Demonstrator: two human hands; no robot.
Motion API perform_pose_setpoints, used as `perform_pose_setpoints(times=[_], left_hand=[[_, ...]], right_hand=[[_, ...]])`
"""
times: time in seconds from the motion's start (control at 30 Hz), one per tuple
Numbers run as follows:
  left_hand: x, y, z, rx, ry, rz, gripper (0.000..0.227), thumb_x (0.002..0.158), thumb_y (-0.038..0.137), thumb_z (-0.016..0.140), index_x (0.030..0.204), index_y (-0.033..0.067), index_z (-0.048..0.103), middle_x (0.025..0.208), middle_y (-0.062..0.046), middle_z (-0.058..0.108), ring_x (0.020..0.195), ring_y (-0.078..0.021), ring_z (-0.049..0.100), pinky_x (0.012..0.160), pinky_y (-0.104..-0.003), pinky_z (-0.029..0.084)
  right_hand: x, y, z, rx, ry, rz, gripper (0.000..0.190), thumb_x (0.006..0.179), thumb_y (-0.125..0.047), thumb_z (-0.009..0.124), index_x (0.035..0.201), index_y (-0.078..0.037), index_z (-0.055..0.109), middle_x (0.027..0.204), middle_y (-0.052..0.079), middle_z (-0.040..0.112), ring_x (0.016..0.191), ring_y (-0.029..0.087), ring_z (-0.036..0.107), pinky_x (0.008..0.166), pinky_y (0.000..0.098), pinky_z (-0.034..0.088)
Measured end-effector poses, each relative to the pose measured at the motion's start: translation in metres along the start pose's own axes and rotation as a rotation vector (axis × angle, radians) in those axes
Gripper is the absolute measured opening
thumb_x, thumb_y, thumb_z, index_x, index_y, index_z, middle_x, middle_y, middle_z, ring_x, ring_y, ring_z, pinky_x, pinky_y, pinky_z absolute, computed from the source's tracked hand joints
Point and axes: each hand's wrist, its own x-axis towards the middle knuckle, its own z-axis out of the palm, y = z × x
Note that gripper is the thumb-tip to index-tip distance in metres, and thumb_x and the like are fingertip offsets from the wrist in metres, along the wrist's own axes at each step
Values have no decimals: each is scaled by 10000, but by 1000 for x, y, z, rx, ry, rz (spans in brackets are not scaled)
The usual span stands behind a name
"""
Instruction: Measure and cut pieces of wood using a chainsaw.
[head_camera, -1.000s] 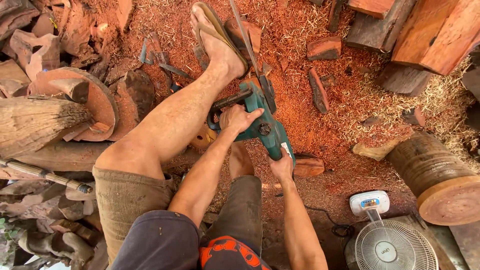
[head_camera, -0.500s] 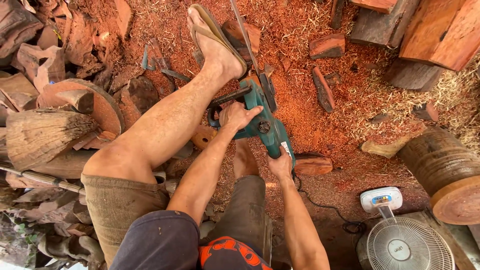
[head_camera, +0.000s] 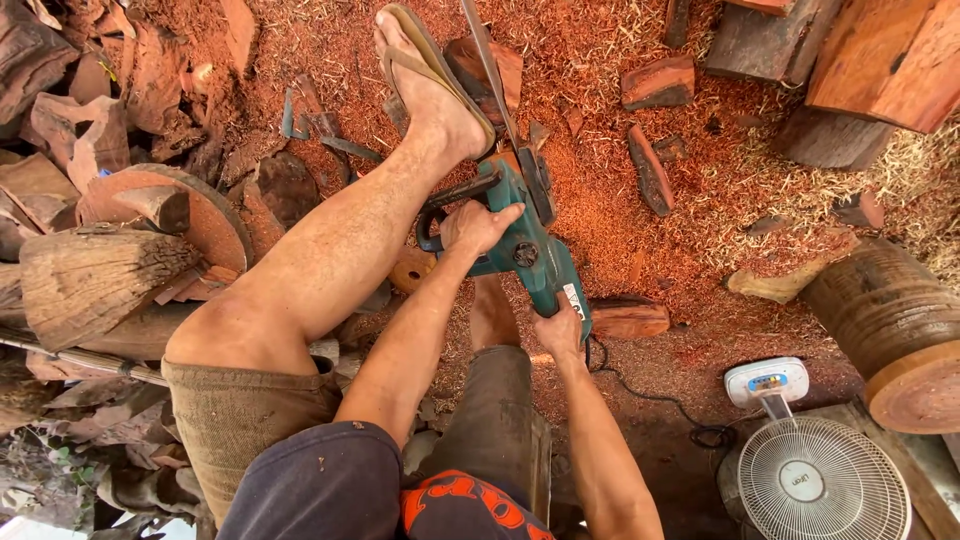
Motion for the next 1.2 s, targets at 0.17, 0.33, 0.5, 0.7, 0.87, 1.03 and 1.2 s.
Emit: perform_pose_setpoints(times=[0.17, 0.33, 0.5, 0.7, 0.87, 1.03, 1.2], left_hand=[[1, 12, -14, 24, -9, -22, 837, 722, 825, 614, 984, 47, 781, 1018, -155, 761, 1011, -317, 717, 885, -452, 530], [5, 13, -17, 31, -38, -69, 847, 741, 831, 598, 1000, 44, 774, 1005, -134, 766, 994, -301, 728, 875, -442, 536], [6, 14, -18, 12, -37, -61, 839, 731, 820, 612, 998, 40, 772, 1005, -140, 762, 988, -305, 731, 864, -439, 538], [4, 18, -28, 11, -43, -80, 849, 721, 812, 618, 1028, 35, 771, 1062, -150, 750, 1036, -323, 712, 901, -447, 526], [5, 19, -34, 15, -62, -93, 854, 713, 811, 614, 1037, 37, 772, 1067, -154, 757, 1048, -329, 716, 922, -454, 522], [8, 16, -32, 33, -50, -97, 857, 718, 811, 620, 1056, 37, 766, 1081, -164, 752, 1066, -336, 710, 938, -455, 518], [9, 16, -34, 19, -74, -81, 822, 719, 798, 607, 1029, 55, 773, 1020, -143, 770, 1032, -307, 726, 931, -455, 521]], right_hand=[[-11, -8, 2, -27, 0, 47, 632, 774, -400, 836, 1273, -75, 623, 1076, 238, 738, 1051, 412, 699, 942, 476, 540], [-23, -32, -14, -2, -10, 107, 611, 768, -392, 818, 1277, -91, 665, 1116, 223, 743, 1080, 399, 700, 977, 468, 533], [-21, -25, -10, -16, -6, 82, 563, 775, -367, 802, 1239, -71, 683, 1108, 227, 747, 1081, 402, 706, 979, 468, 542], [-36, -53, -27, -25, -44, 139, 533, 781, -378, 776, 1226, -95, 702, 1101, 227, 745, 1091, 411, 691, 979, 485, 531], [-35, -48, -22, -43, -46, 143, 599, 770, -394, 793, 1266, -82, 669, 1098, 251, 734, 1090, 419, 686, 978, 492, 526], [-38, -52, -23, -42, -60, 151, 637, 753, -398, 800, 1285, -76, 660, 1112, 240, 736, 1091, 410, 691, 975, 491, 529], [-43, -65, -32, -24, -121, 207, 642, 771, -373, 801, 1318, -82, 634, 1132, 217, 746, 1093, 386, 704, 984, 483, 533]])
